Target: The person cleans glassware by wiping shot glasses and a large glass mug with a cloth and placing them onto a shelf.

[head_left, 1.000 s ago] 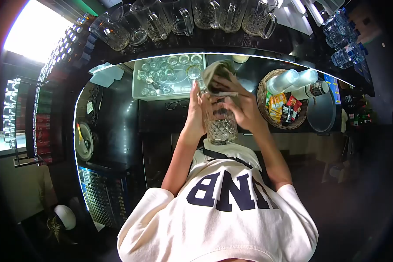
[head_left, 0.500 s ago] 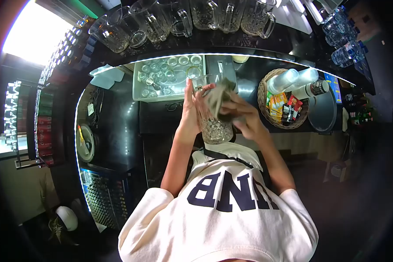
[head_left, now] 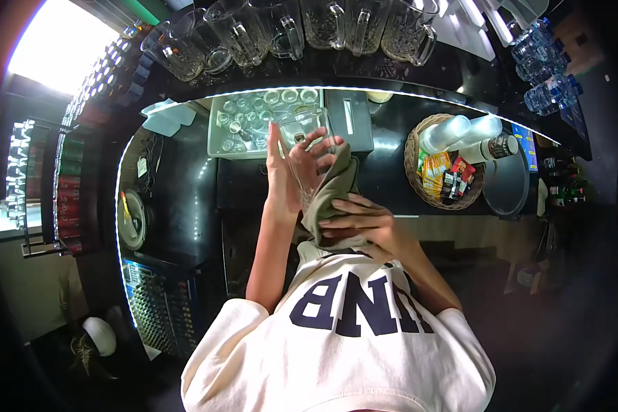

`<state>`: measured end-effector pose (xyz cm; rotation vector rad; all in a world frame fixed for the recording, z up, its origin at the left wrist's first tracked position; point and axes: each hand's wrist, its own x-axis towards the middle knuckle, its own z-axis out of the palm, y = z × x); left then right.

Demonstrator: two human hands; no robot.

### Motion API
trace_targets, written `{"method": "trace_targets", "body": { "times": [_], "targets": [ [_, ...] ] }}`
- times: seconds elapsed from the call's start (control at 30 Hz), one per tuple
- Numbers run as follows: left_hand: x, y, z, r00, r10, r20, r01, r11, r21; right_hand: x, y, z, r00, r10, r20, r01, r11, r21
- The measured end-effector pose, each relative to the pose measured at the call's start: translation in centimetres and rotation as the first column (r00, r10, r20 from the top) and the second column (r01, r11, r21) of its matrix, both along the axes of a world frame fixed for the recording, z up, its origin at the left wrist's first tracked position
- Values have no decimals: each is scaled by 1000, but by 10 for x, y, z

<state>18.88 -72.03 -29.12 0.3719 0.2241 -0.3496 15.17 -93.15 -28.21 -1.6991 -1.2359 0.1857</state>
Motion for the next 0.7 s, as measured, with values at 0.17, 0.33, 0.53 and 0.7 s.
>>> {"method": "trace_targets", "body": {
  "times": [0.17, 0.33, 0.53, 0.7],
  "targets": [
    [-14, -17, -7, 998, 58, -23, -46, 932, 360, 33, 5, 10, 980, -135, -145, 157, 977, 147],
    [-1, -37, -38, 981, -72, 181, 65, 997, 41, 69, 12, 30, 647, -345, -680, 360, 924, -127],
    [1, -43, -33, 999, 22, 43, -34, 956, 292, 48, 7, -1, 761, -419, -495, 535, 837, 115],
    [3, -32, -28, 994, 65, -84, -46, 976, 214, -11, -7, -27, 799, -352, -487, 428, 903, 49]
  ]
}}
